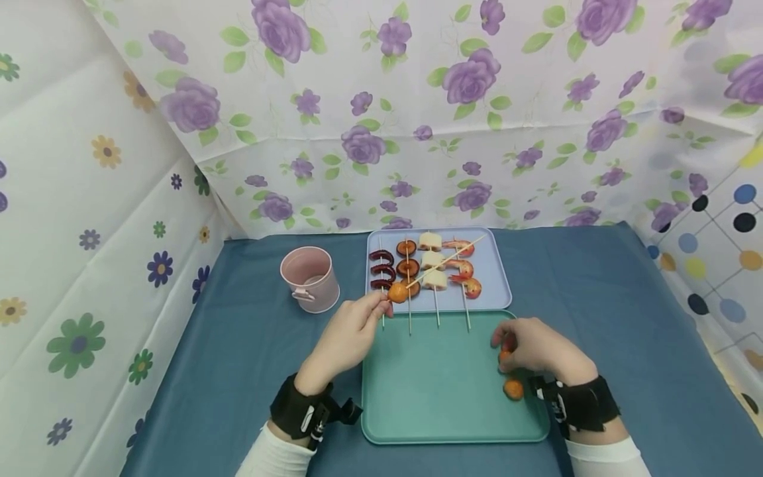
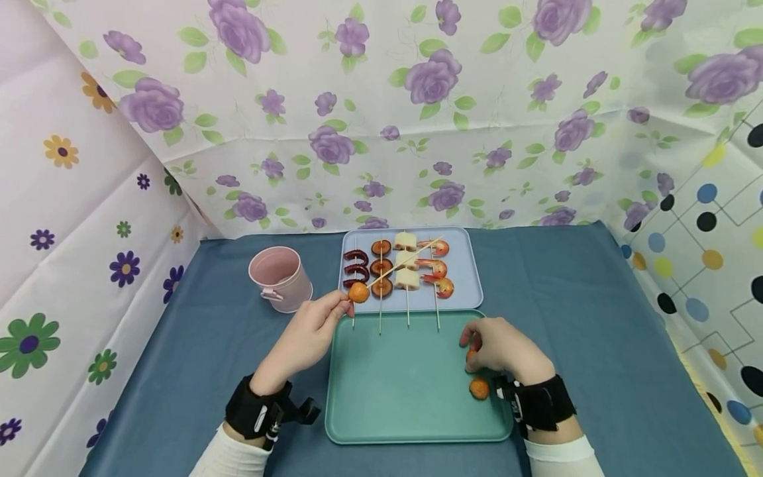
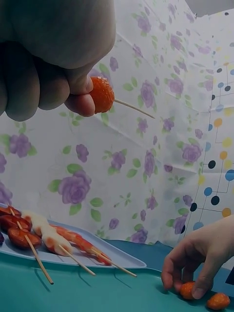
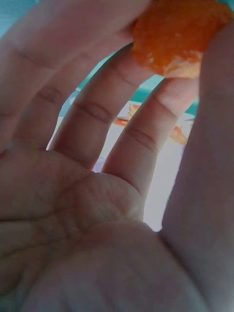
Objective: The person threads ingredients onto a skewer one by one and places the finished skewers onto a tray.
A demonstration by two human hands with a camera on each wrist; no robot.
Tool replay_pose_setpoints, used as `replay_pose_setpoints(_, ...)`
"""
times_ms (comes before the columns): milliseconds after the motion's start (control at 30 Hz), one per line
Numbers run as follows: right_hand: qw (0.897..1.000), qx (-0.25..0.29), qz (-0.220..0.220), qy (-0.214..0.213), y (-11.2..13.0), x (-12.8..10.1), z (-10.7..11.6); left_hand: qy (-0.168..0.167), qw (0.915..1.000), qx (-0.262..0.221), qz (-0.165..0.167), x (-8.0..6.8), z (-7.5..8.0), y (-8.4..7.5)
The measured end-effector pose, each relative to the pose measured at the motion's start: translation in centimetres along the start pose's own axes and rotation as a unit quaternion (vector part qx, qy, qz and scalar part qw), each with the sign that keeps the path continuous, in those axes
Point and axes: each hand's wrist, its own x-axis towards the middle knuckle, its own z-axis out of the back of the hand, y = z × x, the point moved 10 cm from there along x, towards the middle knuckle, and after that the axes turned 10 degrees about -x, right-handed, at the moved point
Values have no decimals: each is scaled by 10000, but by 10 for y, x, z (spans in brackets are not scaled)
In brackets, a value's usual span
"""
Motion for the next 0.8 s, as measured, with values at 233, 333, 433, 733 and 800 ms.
replay_pose_setpoints(233,9999,83,70,67,1,0,-1,-4,10000,-23,-2,0,1,0)
replay_pose_setpoints(333,9996,164,209,81,1,-1,2,-5,10000,-18,-30,-1,2,-1)
replay_pose_setpoints(433,9985,171,527,-19,4,-2,7,1,10000,-4,-44,-1,2,-1)
replay_pose_setpoints(733,9894,133,1114,-926,13,-4,31,17,10000,14,-53,0,3,-1)
replay_pose_setpoints(800,9869,151,1147,-1124,14,-5,36,10,10000,27,-42,0,3,0)
